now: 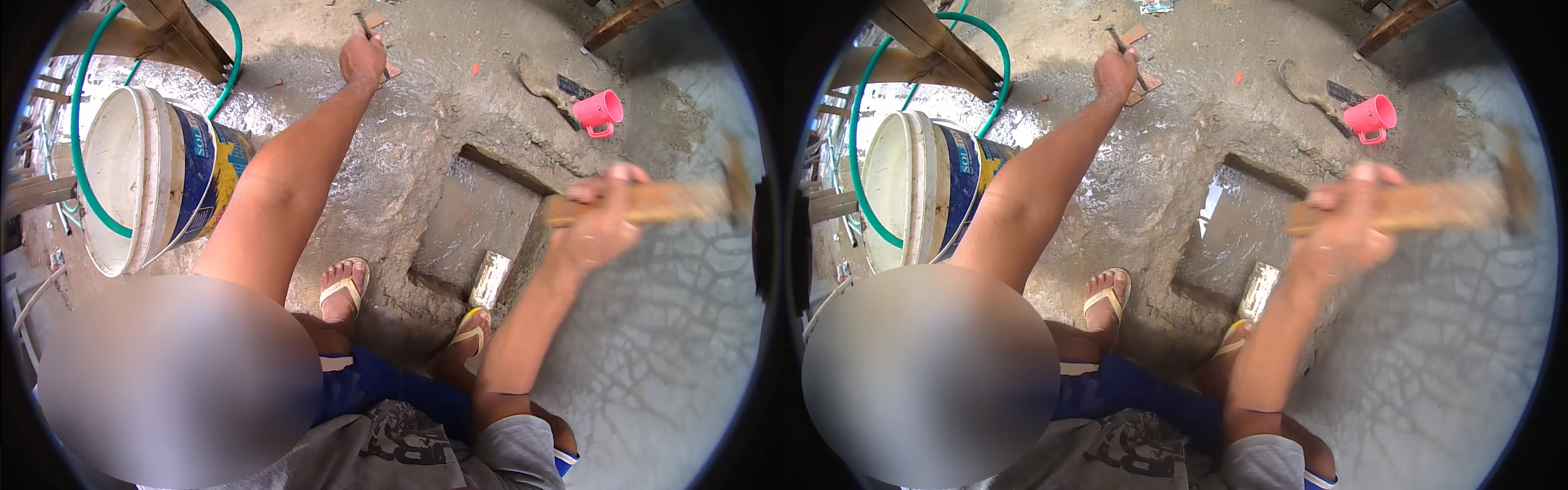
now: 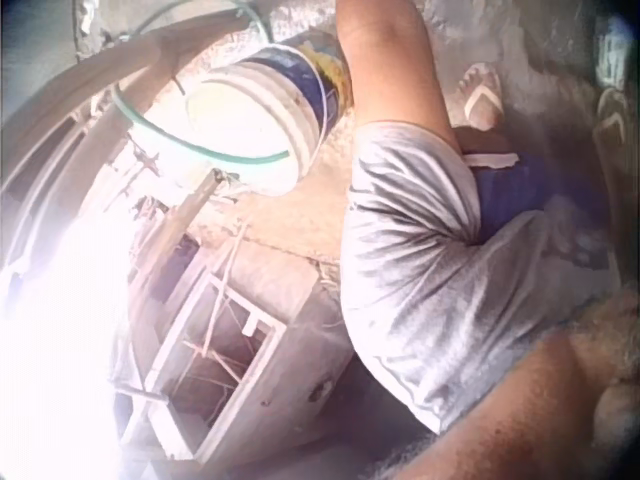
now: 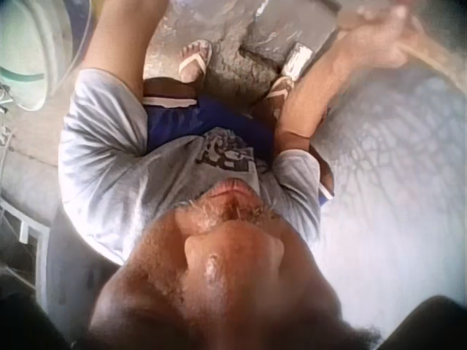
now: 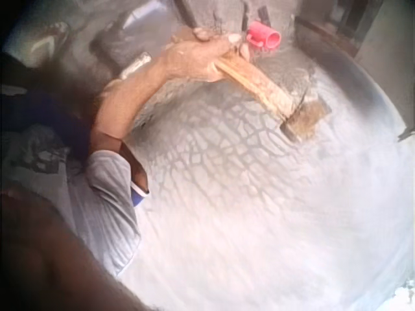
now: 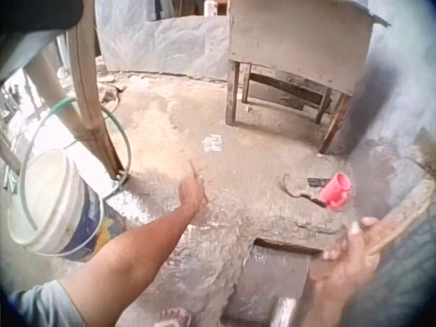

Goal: The person uses a trowel to apply wet cement around a PVC pipe in a rectangular opening in the concrete floor, then uses a hammer and a chisel to break away excess dried concrete around the edges.

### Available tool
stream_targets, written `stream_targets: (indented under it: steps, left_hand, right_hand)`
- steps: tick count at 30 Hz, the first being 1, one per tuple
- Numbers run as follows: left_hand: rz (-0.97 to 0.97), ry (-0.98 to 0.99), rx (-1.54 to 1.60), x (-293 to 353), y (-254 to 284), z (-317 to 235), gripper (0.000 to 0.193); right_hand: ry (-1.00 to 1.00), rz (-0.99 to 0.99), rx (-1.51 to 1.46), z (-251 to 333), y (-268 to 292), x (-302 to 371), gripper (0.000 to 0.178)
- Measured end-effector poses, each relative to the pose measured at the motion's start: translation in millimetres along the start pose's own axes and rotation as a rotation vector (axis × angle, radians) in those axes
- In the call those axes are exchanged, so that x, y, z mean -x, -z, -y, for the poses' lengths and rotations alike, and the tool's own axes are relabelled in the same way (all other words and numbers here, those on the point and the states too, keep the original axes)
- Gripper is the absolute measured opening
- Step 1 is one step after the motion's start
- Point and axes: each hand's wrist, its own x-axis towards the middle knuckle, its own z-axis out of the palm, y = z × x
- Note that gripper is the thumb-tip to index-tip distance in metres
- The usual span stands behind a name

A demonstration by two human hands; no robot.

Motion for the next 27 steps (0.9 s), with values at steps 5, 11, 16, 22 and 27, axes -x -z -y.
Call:
stream_targets:
  steps: [5,11,16,22,27]
  left_hand:
    - [-0.105,0.107,-0.011,-7.6,2.9,19.9,0.021]
    - [0.156,-0.061,0.1,11.5,-17.7,-22.2,0.024]
    - [0.168,-0.153,0.144,12.0,-28.9,-33.4,0.024]
    - [0.145,-0.119,0.163,26.1,-53.7,-13.6,0.023]
    - [0.2,-0.177,0.208,38.9,-62.4,-41.1,0.023]
  right_hand:
    - [0.452,-0.229,-0.202,-15.9,-20.3,-0.4,0.021]
    - [-1.272,0.216,0.17,-187.1,-49.2,178.9,0.004]
    - [-0.462,0.055,0.242,-79.4,-30.9,49.8,0.02]
    - [0.154,-0.331,0.064,-61.5,-61.5,43.1,0.008]
    - [-1.065,0.256,0.627,-211.2,-46.4,205.0,0.015]
